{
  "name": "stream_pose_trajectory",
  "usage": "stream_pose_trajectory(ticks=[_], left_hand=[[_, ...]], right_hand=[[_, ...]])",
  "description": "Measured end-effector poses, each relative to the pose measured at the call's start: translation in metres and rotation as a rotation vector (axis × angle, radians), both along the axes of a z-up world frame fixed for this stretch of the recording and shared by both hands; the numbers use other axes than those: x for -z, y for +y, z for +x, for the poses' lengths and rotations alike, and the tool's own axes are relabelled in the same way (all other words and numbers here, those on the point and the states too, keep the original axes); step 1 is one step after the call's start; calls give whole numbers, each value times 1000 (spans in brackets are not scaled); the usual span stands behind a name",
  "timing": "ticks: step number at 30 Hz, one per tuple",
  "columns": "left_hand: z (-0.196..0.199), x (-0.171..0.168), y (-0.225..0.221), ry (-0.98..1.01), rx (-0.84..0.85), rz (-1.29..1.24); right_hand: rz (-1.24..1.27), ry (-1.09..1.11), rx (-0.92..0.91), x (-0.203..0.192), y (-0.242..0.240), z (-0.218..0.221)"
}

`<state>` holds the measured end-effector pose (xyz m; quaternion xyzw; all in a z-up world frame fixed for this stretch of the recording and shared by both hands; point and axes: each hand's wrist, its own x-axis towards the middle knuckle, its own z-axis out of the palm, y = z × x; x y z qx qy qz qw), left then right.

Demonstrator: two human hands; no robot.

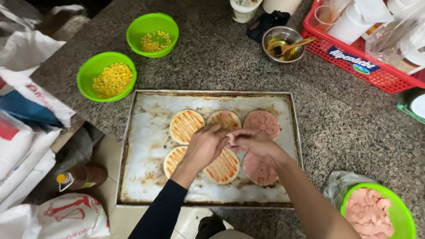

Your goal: The person places slices of ham onto pastry dough circles and arranges them in a layered pattern.

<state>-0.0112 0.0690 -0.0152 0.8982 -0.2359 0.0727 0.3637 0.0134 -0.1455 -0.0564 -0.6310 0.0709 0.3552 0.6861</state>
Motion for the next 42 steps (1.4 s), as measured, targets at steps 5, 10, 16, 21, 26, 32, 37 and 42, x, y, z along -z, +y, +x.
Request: stream_pose_trajectory(ticks=[5,10,16,21,26,32,37,42], left_hand=[[15,24,-3,0,5,-10],[35,40,-5,381,-433,-134],[56,71,-5,322,-529,-48],[64,81,-29,153,-390,-64],[68,84,-38,271,-398,58],[68,90,-40,159,-452,163],[69,94,-41,129,-451,241],[72,94,-42,138,-450,299]], right_hand=[[85,37,-15,29,-7,15],[-98,96,96,6,-12,27],[-66,150,192,32,-33,39],[-40,221,299,34,-35,42],[161,156,269,33,-33,41],[187,144,243,49,-36,37],[133,165,252,48,-35,39],[170,202,338,34,-31,46]])
